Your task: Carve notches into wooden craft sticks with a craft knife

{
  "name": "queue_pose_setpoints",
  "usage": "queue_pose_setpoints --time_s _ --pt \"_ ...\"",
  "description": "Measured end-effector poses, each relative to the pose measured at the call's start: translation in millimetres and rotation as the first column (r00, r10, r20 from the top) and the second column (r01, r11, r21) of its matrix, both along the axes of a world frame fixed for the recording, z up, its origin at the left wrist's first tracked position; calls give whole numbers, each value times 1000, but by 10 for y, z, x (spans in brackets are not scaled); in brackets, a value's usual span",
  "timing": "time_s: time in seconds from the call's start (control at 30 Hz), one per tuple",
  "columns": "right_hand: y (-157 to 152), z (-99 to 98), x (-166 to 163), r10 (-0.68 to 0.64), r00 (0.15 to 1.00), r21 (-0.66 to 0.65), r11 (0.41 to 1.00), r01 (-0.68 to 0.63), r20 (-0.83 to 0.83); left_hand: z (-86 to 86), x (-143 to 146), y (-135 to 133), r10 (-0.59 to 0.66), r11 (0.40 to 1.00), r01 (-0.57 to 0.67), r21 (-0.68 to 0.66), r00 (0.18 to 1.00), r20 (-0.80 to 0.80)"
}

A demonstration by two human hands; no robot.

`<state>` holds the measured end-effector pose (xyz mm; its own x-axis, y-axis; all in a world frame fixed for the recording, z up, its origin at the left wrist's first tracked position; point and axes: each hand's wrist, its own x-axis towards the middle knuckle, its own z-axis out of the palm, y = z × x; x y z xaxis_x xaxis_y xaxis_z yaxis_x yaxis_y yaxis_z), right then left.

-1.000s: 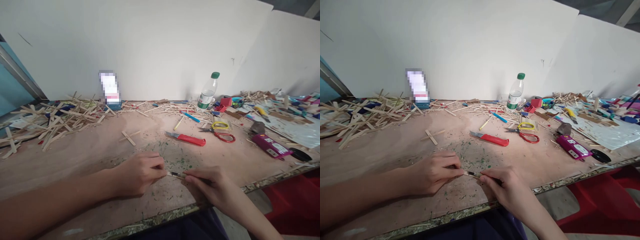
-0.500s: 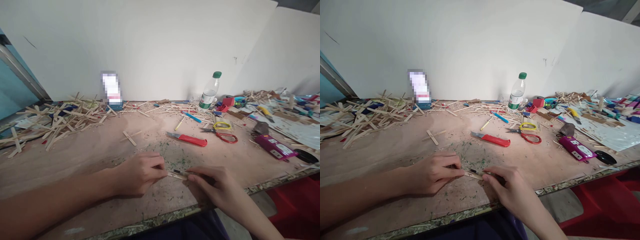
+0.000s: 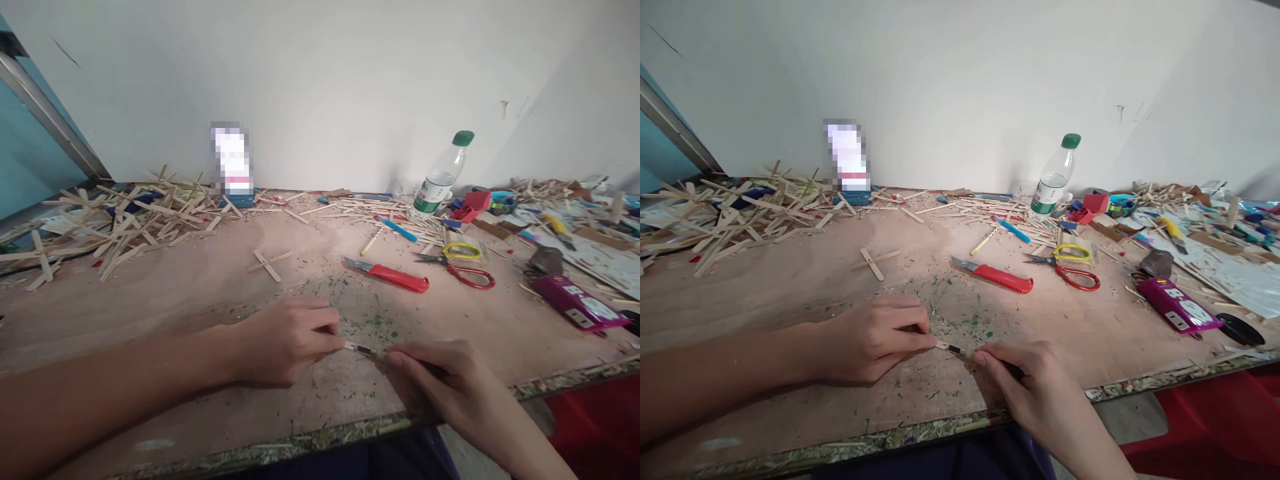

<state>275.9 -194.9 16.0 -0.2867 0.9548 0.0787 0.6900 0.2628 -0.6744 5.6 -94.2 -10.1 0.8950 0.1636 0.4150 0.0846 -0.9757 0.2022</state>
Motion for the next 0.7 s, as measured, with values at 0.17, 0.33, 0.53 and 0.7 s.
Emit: queue_pose_setpoints --time_s 0.17,0.33,0.53,0.7 --pt "-3 2 15 -4 1000 -30 1000 4 6 4 -9 -7 22 1000 -22 14 999 -23" --pt "-3 -4 25 -3 1000 -24 1000 2 -12 -3 -7 -4 13 1000 -12 15 1000 -21" --pt "-20 -24 38 5 1000 -13 1000 -5 18 -1 -8 -6 15 1000 -15 13 1000 -10" --pt "5 -25 31 2 1000 -10 1000 -1 9 -17 8 -2 7 1000 -7 16 1000 13"
